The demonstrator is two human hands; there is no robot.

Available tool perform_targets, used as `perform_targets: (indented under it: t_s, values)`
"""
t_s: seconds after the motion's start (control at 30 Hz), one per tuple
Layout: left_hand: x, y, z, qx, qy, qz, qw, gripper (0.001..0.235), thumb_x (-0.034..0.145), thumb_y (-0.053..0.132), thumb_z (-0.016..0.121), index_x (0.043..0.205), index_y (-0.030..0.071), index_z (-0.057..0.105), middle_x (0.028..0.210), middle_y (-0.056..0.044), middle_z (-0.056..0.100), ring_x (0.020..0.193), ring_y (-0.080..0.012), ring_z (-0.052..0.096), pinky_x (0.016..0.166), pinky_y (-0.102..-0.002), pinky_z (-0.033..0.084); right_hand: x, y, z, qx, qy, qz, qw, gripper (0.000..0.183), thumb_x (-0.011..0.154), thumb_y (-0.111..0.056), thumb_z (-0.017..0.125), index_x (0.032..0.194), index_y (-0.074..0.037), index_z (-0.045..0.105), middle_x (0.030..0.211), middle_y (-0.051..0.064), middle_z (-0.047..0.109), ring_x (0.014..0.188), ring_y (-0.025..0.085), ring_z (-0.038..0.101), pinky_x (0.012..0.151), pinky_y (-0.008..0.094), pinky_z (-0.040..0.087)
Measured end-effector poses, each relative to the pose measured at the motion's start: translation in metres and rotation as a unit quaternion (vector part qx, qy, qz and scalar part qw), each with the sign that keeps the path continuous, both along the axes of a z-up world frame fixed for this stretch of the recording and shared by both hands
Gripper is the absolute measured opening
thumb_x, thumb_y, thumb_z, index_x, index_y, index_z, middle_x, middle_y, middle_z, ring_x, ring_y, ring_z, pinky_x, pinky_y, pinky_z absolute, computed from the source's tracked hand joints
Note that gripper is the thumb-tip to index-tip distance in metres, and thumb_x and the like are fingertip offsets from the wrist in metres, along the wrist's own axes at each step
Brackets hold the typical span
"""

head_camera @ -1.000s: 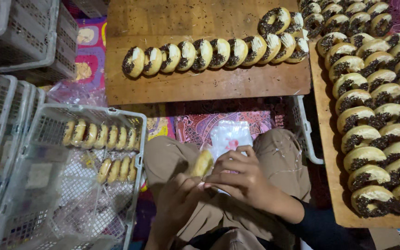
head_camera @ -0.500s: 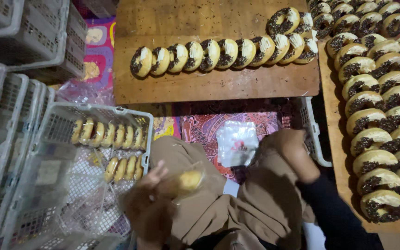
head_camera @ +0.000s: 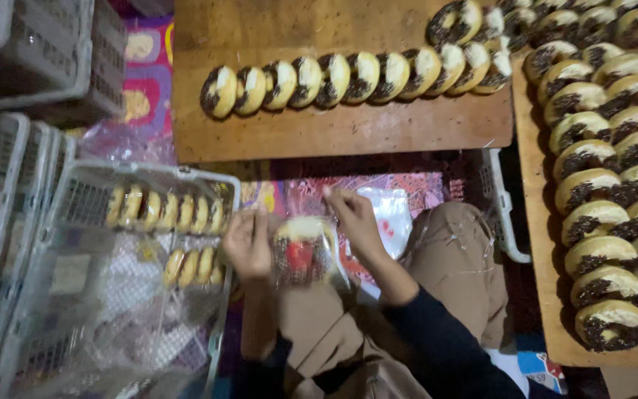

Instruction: The person sits on the floor and repeatedly picks up chocolate-sprinkled doughnuts from a wooden board. They place each doughnut into a small clear plastic bag and then put the bagged doughnut into a white plastic crate. The person continues this process for multiple doughnuts.

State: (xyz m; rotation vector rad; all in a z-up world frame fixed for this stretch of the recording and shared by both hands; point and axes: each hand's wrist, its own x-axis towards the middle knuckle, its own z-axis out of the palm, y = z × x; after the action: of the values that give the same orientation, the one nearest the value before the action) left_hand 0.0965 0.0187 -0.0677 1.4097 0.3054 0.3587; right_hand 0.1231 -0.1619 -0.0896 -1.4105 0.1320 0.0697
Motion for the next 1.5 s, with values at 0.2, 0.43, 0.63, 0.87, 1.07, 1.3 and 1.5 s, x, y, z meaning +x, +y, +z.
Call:
perform_targets:
  t_s: [0.2, 0.43, 0.63, 0.87, 1.07, 1.3, 1.5]
  values:
    - [-0.018, 0.031, -0.08, 0.358, -0.11, 0.05, 0.926, 0.012, 0.102, 0.015, 0.067, 0.097, 0.006, 0.071, 0.089, -0.008, 0.074, 0.082, -0.022, 0.068, 0.075, -0.037, 0.055, -0.007, 0.027, -0.069, 0.055, 0.016, -0.067, 0.996, 0.013, 0.091, -0.016, 0.073, 0.086, -0.005, 0.073, 0.069, -0.003, 0.063, 0.061, 0.005, 0.051, 0.054, 0.023, 0.04]
    - [-0.066, 0.032, -0.123, 0.269, 0.228, 0.034, 0.935, 0.023, 0.089, 0.026, 0.078, 0.092, 0.005, 0.071, 0.074, -0.011, 0.071, 0.066, -0.0171, 0.063, 0.066, -0.031, 0.053, -0.058, 0.038, -0.184, -0.134, 0.099, 0.011, 0.986, 0.028, 0.085, -0.017, 0.087, 0.077, 0.0, 0.067, 0.068, 0.003, 0.064, 0.063, 0.011, 0.055, 0.057, 0.027, 0.044]
    - [-0.008, 0.031, -0.141, 0.155, 0.23, -0.063, 0.959, 0.017, 0.083, 0.016, 0.077, 0.088, 0.003, 0.067, 0.077, -0.009, 0.068, 0.069, -0.0131, 0.06, 0.065, -0.031, 0.051, 0.021, -0.09, -0.223, -0.402, 0.023, 0.081, 0.912, 0.036, 0.074, -0.014, 0.082, 0.105, -0.005, 0.064, 0.096, 0.011, 0.067, 0.086, 0.027, 0.066, 0.075, 0.04, 0.054]
    - [0.097, -0.046, -0.222, 0.218, 0.201, -0.066, 0.953, 0.019, 0.079, 0.003, 0.084, 0.085, -0.001, 0.066, 0.087, -0.015, 0.068, 0.083, -0.0259, 0.068, 0.078, -0.039, 0.056, 0.032, -0.139, -0.232, -0.734, -0.143, 0.127, 0.652, 0.064, 0.051, -0.024, 0.077, 0.111, -0.005, 0.069, 0.12, 0.017, 0.063, 0.116, 0.034, 0.055, 0.087, 0.047, 0.045]
    - [0.081, -0.066, -0.206, 0.534, -0.016, -0.003, 0.845, 0.047, 0.077, 0.001, 0.074, 0.122, 0.0, 0.06, 0.131, -0.028, 0.054, 0.123, -0.0457, 0.053, 0.101, -0.047, 0.047, 0.035, -0.134, -0.217, -0.652, -0.109, 0.269, 0.701, 0.03, 0.067, -0.015, 0.071, 0.096, -0.007, 0.072, 0.101, 0.011, 0.07, 0.1, 0.029, 0.067, 0.089, 0.046, 0.047]
    - [0.022, -0.14, -0.17, 0.188, 0.207, -0.428, 0.859, 0.027, 0.105, 0.026, 0.062, 0.116, 0.006, 0.075, 0.111, -0.019, 0.077, 0.108, -0.0303, 0.072, 0.098, -0.044, 0.053, -0.046, -0.138, -0.152, -0.582, -0.178, 0.313, 0.729, 0.034, 0.079, -0.004, 0.062, 0.111, -0.003, 0.074, 0.117, 0.017, 0.071, 0.103, 0.033, 0.069, 0.086, 0.04, 0.054]
    - [-0.027, -0.18, -0.092, 0.383, -0.204, -0.301, 0.849, 0.036, 0.09, 0.005, 0.066, 0.125, 0.006, 0.072, 0.148, -0.015, 0.063, 0.147, -0.0331, 0.053, 0.128, -0.048, 0.035, -0.04, -0.143, -0.099, -0.56, -0.052, 0.343, 0.752, 0.042, 0.087, -0.008, 0.061, 0.129, -0.004, 0.062, 0.137, 0.019, 0.055, 0.127, 0.038, 0.049, 0.105, 0.046, 0.04]
